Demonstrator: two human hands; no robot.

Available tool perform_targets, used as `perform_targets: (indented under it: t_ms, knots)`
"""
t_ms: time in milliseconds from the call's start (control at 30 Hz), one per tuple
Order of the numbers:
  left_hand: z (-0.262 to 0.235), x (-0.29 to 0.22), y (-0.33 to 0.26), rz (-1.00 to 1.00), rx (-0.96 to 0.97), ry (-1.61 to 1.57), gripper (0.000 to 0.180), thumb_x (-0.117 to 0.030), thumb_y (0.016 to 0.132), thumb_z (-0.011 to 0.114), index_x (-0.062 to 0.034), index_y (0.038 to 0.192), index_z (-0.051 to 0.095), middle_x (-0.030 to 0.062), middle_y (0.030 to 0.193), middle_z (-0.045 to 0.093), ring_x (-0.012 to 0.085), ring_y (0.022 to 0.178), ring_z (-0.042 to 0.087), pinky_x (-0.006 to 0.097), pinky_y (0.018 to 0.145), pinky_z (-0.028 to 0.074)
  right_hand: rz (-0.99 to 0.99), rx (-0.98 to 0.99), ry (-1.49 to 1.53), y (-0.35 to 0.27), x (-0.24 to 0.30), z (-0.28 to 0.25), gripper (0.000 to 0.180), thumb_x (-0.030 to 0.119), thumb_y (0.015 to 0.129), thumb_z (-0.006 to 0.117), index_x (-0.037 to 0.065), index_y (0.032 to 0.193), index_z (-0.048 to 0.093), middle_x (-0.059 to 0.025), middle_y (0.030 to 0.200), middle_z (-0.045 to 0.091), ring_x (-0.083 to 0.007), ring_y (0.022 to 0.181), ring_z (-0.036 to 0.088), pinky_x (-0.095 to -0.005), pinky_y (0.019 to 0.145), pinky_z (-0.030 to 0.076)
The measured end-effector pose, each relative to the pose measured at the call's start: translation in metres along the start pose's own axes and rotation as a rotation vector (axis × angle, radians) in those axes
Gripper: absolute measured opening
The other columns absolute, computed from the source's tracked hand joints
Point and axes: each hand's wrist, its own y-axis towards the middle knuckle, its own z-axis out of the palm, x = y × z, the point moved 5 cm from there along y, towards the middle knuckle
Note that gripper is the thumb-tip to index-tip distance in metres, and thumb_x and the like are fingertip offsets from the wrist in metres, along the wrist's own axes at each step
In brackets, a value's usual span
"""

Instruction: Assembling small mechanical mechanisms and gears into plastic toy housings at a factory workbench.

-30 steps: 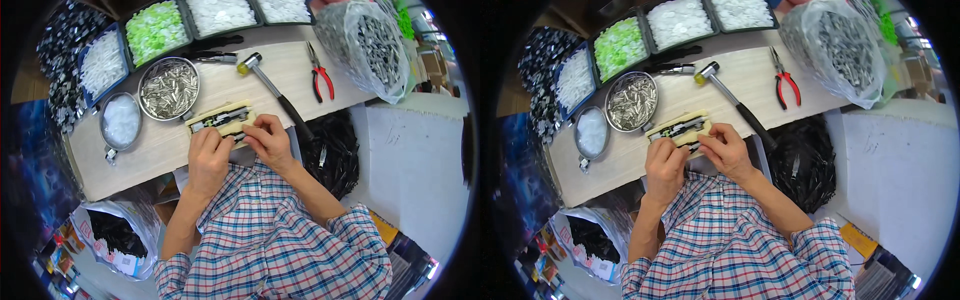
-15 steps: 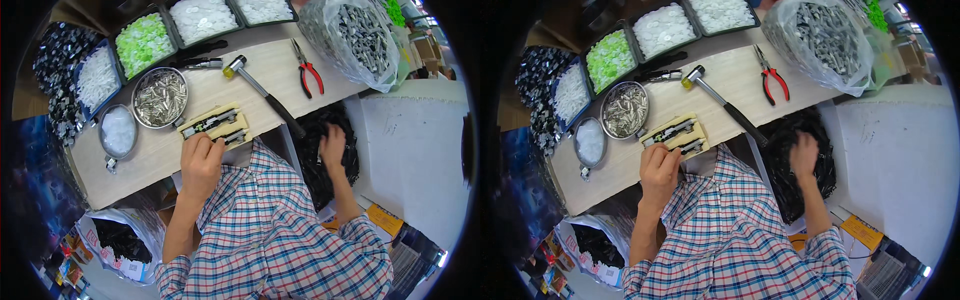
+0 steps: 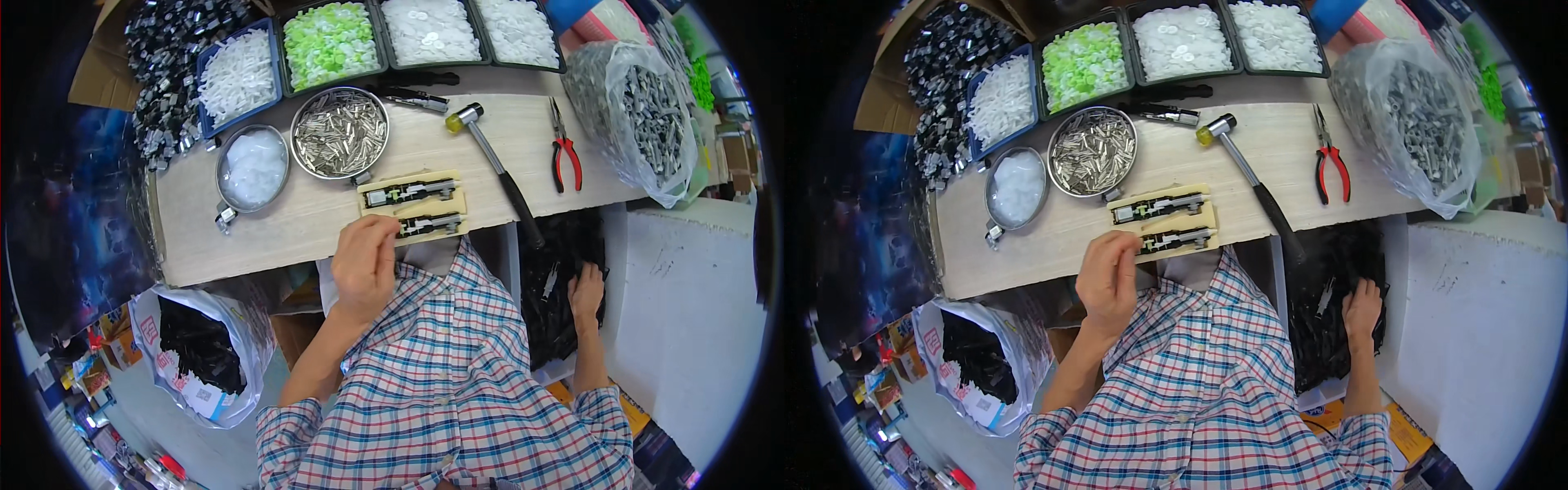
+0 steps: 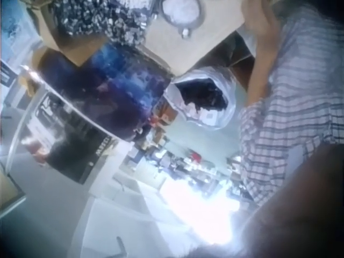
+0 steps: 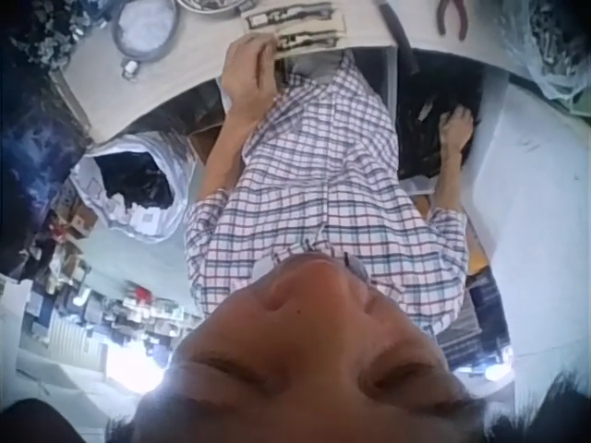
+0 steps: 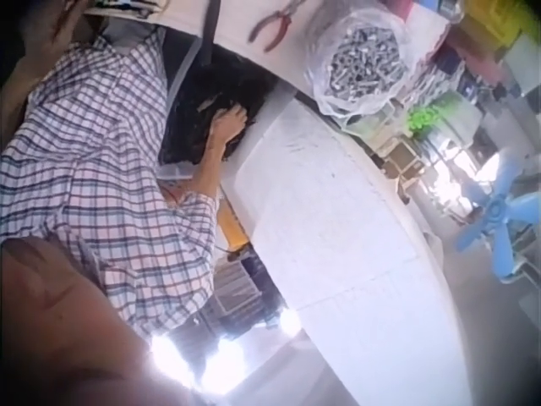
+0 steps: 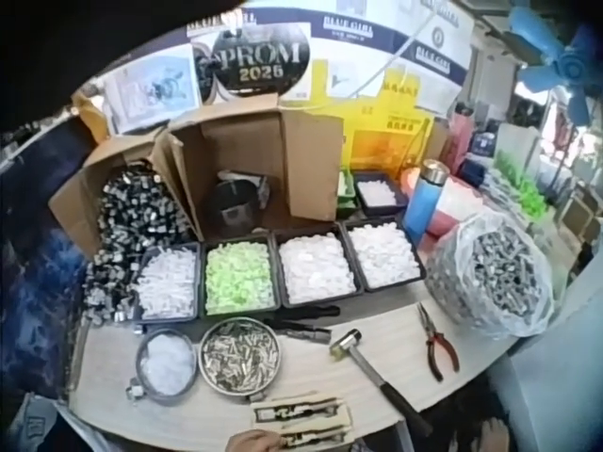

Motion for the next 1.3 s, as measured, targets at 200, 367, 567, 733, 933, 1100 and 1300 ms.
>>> perform_targets:
  t_ms: [200,367,567,733,933,1100,1300]
  knots:
    - [-0.020,0.001,-0.009,-0.216,-0.102,-0.266,0.014,0.005,0.091,0.065,0.0030,0.105,0.068,0.0174,0.096,0.069,0.0295,0.084,0.068,0.034,0.075,0.055,0.243,-0.177,0.434,-0.028,0.031,-0.045,0.034,0.005,0.091,0.064,-0.003,0.123,0.056,-0.0181,0.120,0.062,-0.0349,0.108,0.062,-0.0392,0.096,0.050]
    - [0.020,-0.035,-0.009,-0.223,0.595,-0.561,0.028,-0.005,0.093,0.069,0.0009,0.120,0.064,0.0144,0.111,0.070,0.0259,0.097,0.070,0.033,0.084,0.056,0.539,-0.438,1.060,-0.033,0.063,-0.072,0.033,0.005,0.099,0.058,-0.001,0.130,0.051,-0.0146,0.122,0.064,-0.0219,0.107,0.064,-0.0332,0.094,0.051]
    - [0.059,-0.056,-0.018,-0.339,0.576,-0.796,0.072,-0.016,0.091,0.076,-0.0042,0.150,0.037,0.0143,0.145,0.053,0.0282,0.130,0.057,0.039,0.107,0.046,0.105,-0.094,1.577,-0.007,0.197,-0.132,0.048,-0.005,0.091,0.061,0.000,0.136,0.047,-0.0129,0.128,0.057,-0.0211,0.109,0.062,-0.0344,0.094,0.052]
    - [0.049,-0.040,-0.019,-0.748,0.147,-1.025,0.068,-0.012,0.100,0.067,-0.0065,0.154,0.026,0.0099,0.135,0.052,0.0178,0.120,0.057,0.032,0.101,0.048,-0.561,-0.155,1.105,0.043,0.319,-0.198,0.050,0.000,0.082,0.076,0.000,0.129,0.060,-0.0184,0.126,0.059,-0.0341,0.116,0.062,-0.0372,0.095,0.052]
    - [0.019,-0.017,-0.025,-0.809,-0.097,-1.254,0.045,-0.010,0.107,0.052,-0.0022,0.146,0.032,0.0148,0.134,0.056,0.0182,0.120,0.058,0.032,0.101,0.051,-0.603,0.279,1.314,0.057,0.343,-0.191,0.039,0.002,0.093,0.067,-0.002,0.132,0.060,-0.0136,0.129,0.061,-0.0189,0.112,0.063,-0.0310,0.095,0.051]
    - [0.000,-0.008,-0.027,-0.794,-0.101,-1.115,0.038,-0.007,0.104,0.057,0.0020,0.136,0.040,0.0133,0.123,0.064,0.0175,0.113,0.063,0.031,0.101,0.052,-0.366,0.418,1.440,0.053,0.342,-0.168,0.028,0.002,0.099,0.063,-0.004,0.126,0.061,-0.0086,0.118,0.069,-0.0143,0.105,0.066,-0.0279,0.087,0.055]
    - [-0.010,-0.002,-0.029,-0.763,-0.135,-0.948,0.032,-0.001,0.098,0.066,0.0031,0.125,0.050,0.0127,0.113,0.070,0.0171,0.102,0.069,0.029,0.091,0.056,-0.525,0.178,1.179,0.053,0.349,-0.186,0.026,0.001,0.092,0.070,-0.002,0.117,0.063,-0.0110,0.104,0.068,-0.0161,0.088,0.067,-0.0278,0.077,0.055]
